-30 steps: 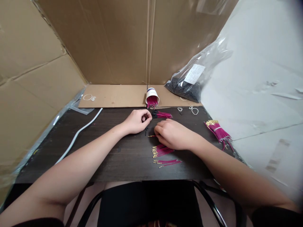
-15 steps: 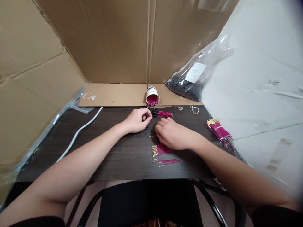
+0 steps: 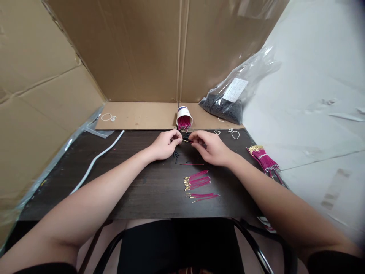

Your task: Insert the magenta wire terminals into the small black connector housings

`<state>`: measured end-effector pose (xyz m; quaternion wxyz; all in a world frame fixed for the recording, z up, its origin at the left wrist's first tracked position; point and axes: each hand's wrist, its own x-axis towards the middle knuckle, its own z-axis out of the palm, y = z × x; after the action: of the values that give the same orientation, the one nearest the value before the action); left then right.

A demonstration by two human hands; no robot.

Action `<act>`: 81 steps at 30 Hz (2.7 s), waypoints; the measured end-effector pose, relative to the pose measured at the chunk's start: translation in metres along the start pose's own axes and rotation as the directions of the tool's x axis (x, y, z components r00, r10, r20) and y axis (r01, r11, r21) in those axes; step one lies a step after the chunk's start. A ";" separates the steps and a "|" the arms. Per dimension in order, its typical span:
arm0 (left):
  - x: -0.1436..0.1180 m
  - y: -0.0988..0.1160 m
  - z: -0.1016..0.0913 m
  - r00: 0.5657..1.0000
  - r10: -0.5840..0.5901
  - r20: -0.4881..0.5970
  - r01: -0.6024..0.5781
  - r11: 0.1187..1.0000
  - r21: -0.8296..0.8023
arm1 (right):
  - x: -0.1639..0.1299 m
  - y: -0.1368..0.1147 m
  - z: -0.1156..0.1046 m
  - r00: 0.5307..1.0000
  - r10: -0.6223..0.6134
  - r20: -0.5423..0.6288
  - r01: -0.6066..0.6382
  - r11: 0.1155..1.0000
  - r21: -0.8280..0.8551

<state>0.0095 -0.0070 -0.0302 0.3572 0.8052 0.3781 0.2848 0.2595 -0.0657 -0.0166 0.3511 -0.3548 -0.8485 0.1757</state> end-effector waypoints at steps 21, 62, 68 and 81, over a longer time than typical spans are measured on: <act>0.000 -0.003 0.001 1.000 -0.015 0.009 0.015 1.000 -0.013 | -0.001 0.004 0.002 0.998 0.040 0.058 -0.042 0.998 0.038; -0.004 0.004 0.006 0.999 -0.035 0.033 0.034 0.999 0.017 | -0.002 0.013 -0.002 0.997 -0.020 0.072 0.031 0.988 -0.150; -0.006 0.004 0.006 0.998 -0.033 0.046 0.031 0.999 0.041 | -0.003 0.017 -0.001 0.991 0.016 0.135 0.011 0.980 -0.196; -0.005 0.007 0.003 1.000 0.006 0.010 -0.007 1.000 0.023 | -0.003 0.030 -0.005 0.996 0.042 0.081 -0.009 0.928 -0.374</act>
<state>0.0117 -0.0152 -0.0274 0.3487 0.8121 0.3769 0.2773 0.2788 -0.0477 -0.0311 0.2375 -0.4179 -0.8764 0.0313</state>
